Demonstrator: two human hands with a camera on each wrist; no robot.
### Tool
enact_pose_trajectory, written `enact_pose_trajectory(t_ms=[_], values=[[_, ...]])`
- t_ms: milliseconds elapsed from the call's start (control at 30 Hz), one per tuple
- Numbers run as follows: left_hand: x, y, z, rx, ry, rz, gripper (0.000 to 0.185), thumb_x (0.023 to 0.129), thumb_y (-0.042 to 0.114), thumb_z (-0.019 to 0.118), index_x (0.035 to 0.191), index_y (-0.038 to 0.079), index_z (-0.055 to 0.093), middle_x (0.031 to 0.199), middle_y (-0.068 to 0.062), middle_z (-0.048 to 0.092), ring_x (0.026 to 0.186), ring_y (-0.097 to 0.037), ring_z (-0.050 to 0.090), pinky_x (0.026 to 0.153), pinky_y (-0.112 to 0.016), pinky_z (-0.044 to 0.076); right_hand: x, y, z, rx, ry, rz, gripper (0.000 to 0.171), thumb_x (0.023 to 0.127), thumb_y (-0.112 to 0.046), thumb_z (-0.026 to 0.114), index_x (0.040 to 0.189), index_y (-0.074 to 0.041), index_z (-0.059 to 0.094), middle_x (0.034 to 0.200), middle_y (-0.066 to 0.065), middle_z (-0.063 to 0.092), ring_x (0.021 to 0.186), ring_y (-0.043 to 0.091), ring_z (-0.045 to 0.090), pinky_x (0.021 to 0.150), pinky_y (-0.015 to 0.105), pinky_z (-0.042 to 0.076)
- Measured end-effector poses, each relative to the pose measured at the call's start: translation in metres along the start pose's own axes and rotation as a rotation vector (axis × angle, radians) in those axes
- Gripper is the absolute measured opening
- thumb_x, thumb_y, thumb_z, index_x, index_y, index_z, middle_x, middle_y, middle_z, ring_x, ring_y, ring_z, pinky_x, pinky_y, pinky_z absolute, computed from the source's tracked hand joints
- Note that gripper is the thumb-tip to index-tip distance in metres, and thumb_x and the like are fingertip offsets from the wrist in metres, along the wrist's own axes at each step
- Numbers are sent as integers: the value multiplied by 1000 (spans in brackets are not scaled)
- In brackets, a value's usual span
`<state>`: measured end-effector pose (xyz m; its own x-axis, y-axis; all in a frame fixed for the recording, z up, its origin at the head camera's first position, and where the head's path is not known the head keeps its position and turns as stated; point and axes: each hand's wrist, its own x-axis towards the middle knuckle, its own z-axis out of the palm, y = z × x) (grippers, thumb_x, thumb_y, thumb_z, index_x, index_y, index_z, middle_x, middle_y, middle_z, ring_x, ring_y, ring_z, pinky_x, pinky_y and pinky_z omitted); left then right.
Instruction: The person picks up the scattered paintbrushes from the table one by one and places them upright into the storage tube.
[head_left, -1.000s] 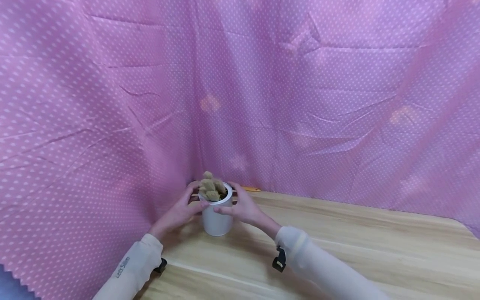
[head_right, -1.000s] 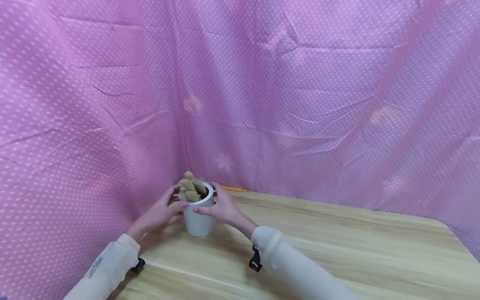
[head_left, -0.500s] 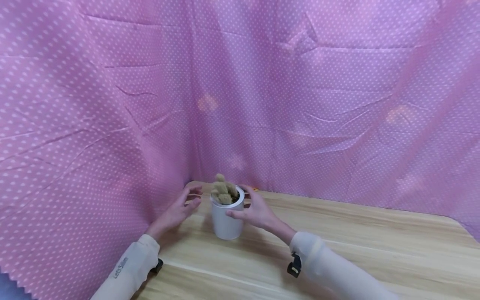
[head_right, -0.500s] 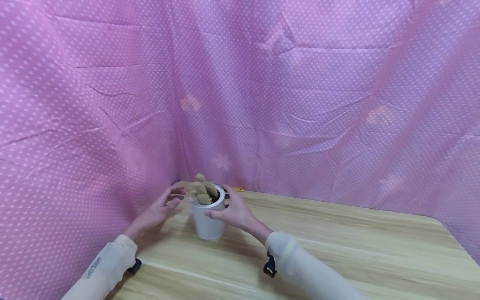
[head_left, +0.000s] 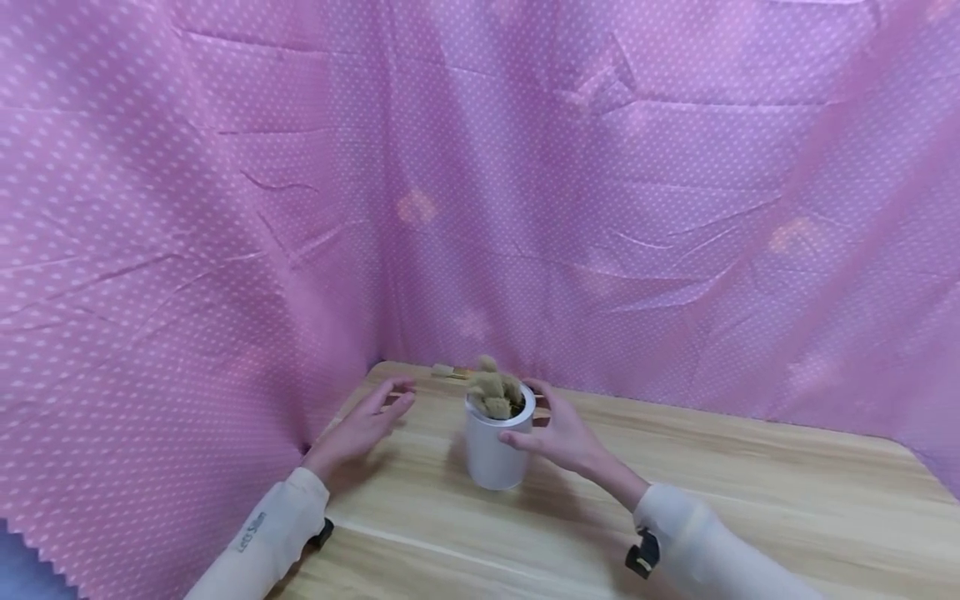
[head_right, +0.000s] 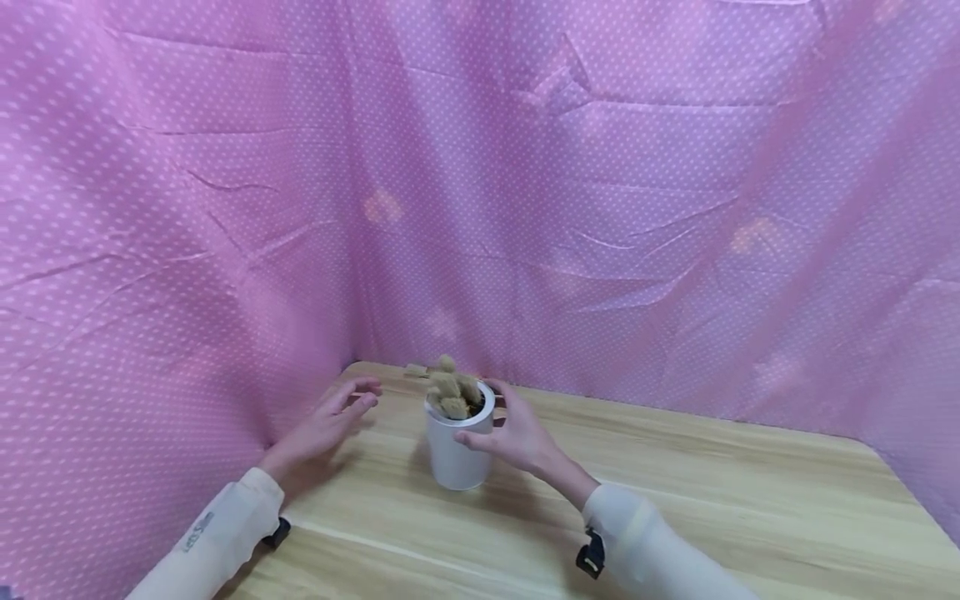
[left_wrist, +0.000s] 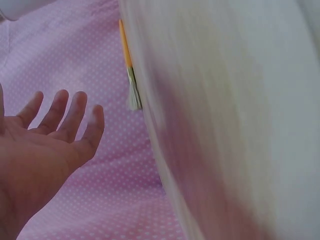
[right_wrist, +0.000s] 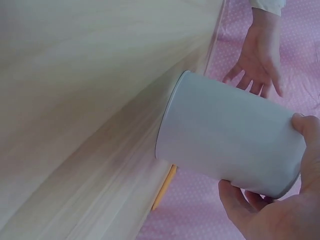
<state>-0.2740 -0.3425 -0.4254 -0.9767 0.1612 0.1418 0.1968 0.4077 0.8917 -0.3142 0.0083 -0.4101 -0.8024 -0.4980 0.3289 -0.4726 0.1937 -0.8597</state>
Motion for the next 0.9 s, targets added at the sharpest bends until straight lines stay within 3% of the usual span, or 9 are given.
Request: enact_pose_trajectory(t_ms=[100,233,467,567,733,900], values=[[3,3,10,-70,-17,-53,57,101,60,52,149,29,43,148,-2,48,131,-41,49,111,-58,36,-8,5,-15,-10,14,3,88,76,-26,93,147,-7,46,133,11,57,115,30,61,94,44,55],[9,1,22,-95,-20,-72,56,99,63,52,146,33,45,148,0,48,130,-41,51,111,-57,36,-17,7,-28,-35,42,8,87,75,-26,94,146,-6,47,133,12,58,118,30,59,93,42,55],[16,-1,34,-70,-40,-68,58,100,64,48,146,29,46,150,-9,47,133,-39,49,107,-61,39,-31,12,-41,-35,49,-7,85,75,-25,94,144,-4,49,131,14,59,119,33,58,92,42,56],[22,4,43,-46,-49,-58,59,101,63,48,146,26,46,147,-5,49,131,-39,51,107,-59,41,-37,14,-49,-38,54,-3,86,75,-24,94,145,-2,48,133,16,58,120,35,57,93,42,56],[40,16,54,94,-28,0,54,102,61,48,143,27,51,138,5,55,127,-26,53,107,-52,41,-44,14,-60,-73,63,7,90,75,-28,94,147,-3,46,136,14,56,122,34,57,94,44,55],[68,26,63,224,-38,67,51,102,60,48,137,24,56,129,7,58,121,-18,53,103,-46,45,-48,14,-68,-97,76,13,90,74,-33,94,146,-5,48,136,13,56,121,33,57,94,47,55]])
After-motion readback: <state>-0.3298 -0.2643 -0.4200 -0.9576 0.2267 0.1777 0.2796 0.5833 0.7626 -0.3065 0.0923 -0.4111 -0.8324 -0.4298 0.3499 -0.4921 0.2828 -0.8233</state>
